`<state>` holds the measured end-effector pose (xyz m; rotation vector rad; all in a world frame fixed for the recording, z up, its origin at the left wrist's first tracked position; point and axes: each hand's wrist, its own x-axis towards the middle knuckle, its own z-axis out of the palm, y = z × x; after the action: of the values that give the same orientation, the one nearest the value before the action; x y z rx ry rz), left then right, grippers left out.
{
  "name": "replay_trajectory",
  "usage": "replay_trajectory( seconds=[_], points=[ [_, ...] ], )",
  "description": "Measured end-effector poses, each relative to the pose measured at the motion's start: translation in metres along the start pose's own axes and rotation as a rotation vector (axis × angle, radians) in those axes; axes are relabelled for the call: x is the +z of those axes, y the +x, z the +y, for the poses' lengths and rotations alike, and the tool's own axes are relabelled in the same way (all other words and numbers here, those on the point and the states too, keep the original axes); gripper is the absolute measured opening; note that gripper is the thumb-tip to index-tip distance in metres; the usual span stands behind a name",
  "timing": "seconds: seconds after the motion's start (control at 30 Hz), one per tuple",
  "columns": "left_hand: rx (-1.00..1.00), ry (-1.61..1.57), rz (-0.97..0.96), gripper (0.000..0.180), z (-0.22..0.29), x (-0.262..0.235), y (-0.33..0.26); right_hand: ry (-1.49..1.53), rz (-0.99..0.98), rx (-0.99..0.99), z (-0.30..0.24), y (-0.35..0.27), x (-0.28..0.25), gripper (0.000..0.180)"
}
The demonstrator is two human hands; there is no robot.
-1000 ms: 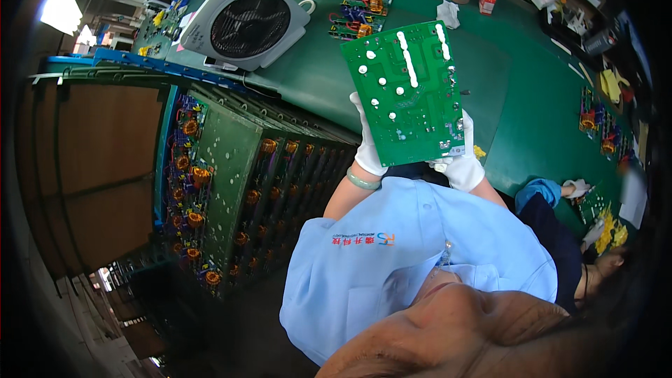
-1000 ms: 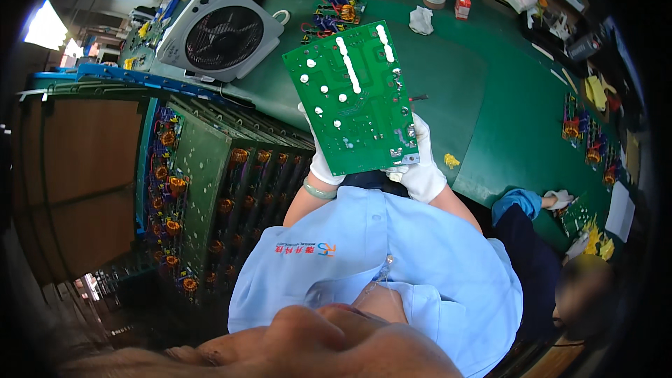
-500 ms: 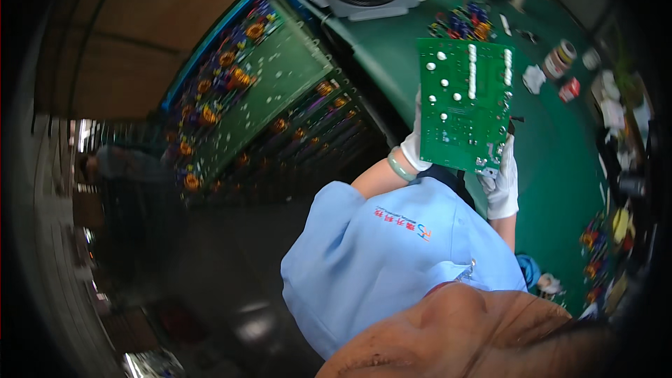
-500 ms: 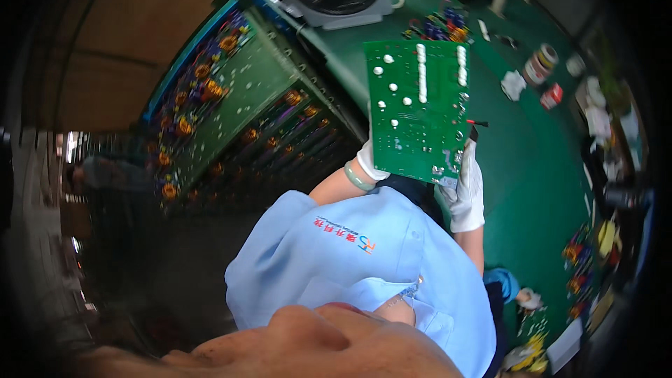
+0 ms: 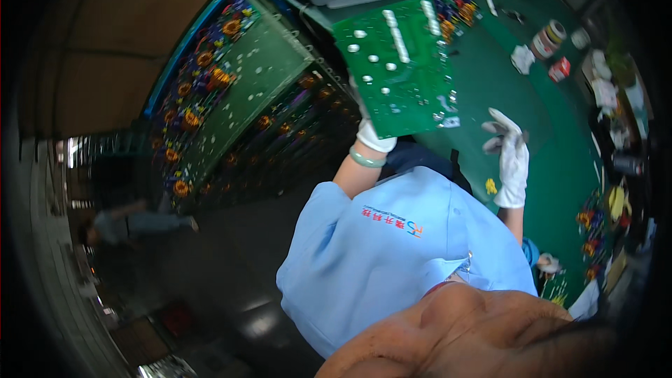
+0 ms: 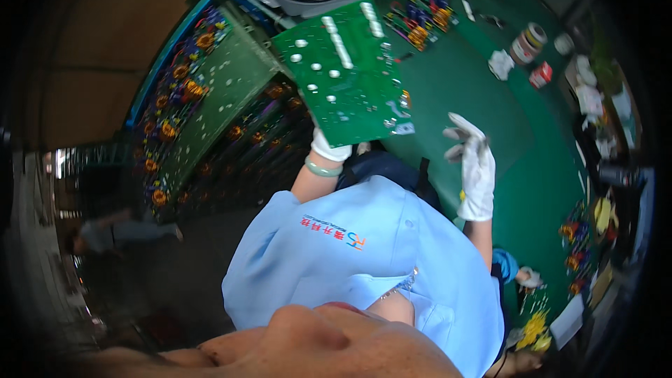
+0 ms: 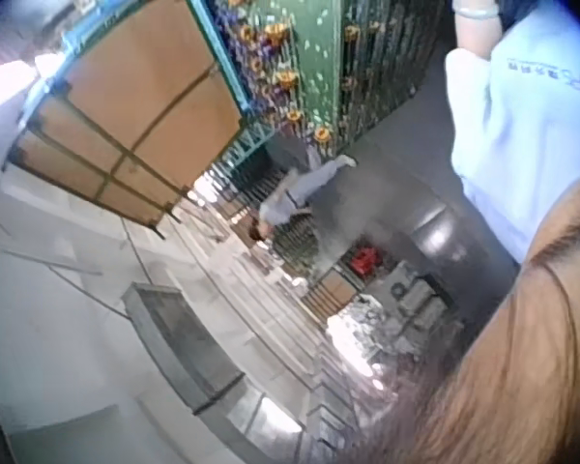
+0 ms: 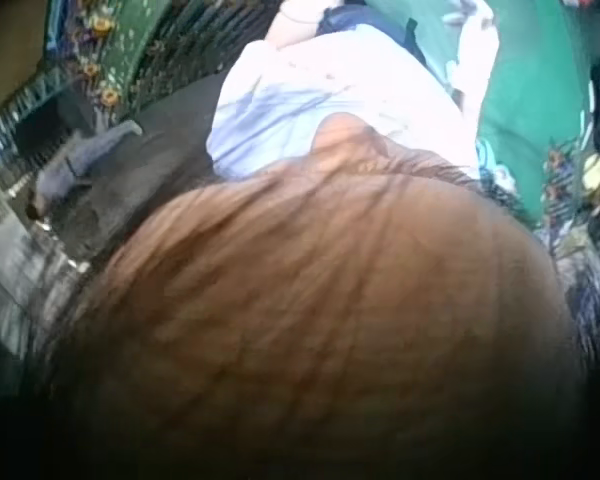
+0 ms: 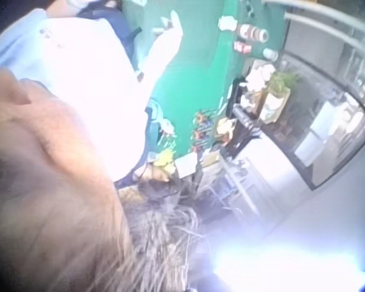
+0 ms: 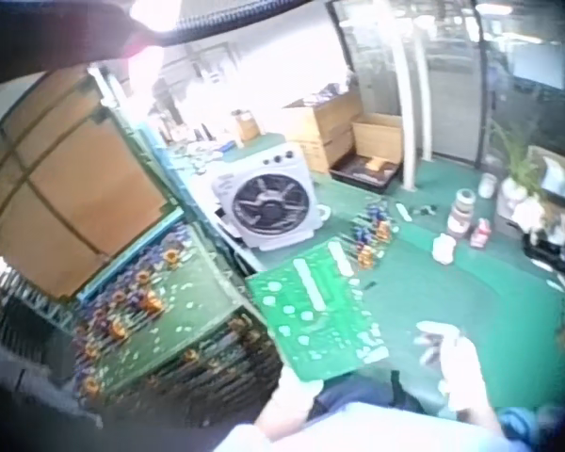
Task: The person picks up green circuit boards from a green workbench, inspects them by turning them over, and places them into a multi-tiered green storage rack. The person repeatedly moves between the workbench and the rack, handling the boards one at a time.
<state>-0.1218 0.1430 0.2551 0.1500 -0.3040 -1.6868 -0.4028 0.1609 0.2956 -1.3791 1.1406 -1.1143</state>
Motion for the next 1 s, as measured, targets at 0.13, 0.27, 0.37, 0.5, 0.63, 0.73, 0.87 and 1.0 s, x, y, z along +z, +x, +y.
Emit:
replay_trajectory(
  seconds=[0.13, 0.27, 0.37, 0.5, 0.63, 0.73, 0.87, 1.0],
  points=[
    [0.028, 0.102, 0.022, 0.059, -0.001, -0.013, -0.011, -0.321, -0.083, -0.089, -0.021, -0.002, 0.002, 0.05],
    [0.033, 0.145, 0.016, 0.057, 0.002, -0.017, -0.018, -0.314, -0.05, -0.177, -0.042, -0.004, 0.023, 0.046],
    [0.021, 0.159, 0.008, 0.055, 0.005, -0.02, -0.02, -0.367, -0.046, -0.279, -0.039, -0.005, 0.04, 0.032],
    [0.008, 0.158, -0.002, 0.053, 0.007, -0.023, -0.019, -0.508, -0.123, -0.369, -0.036, -0.001, 0.051, 0.023],
    [0.031, 0.251, 0.005, 0.048, 0.006, -0.015, -0.025, -0.49, -0.131, -0.314, -0.036, -0.003, 0.049, 0.018],
    [0.032, 0.413, 0.064, 0.057, 0.004, 0.0, -0.028, -0.45, -0.129, -0.31, -0.038, -0.006, 0.047, 0.019],
    [0.016, 0.621, 0.217, 0.079, 0.007, 0.002, -0.027, -0.501, -0.137, -0.316, -0.033, -0.009, 0.05, 0.021],
    [0.006, 0.563, 0.157, 0.079, 0.01, -0.014, -0.027, -0.498, -0.097, -0.381, -0.03, -0.009, 0.052, 0.023]
  ],
)
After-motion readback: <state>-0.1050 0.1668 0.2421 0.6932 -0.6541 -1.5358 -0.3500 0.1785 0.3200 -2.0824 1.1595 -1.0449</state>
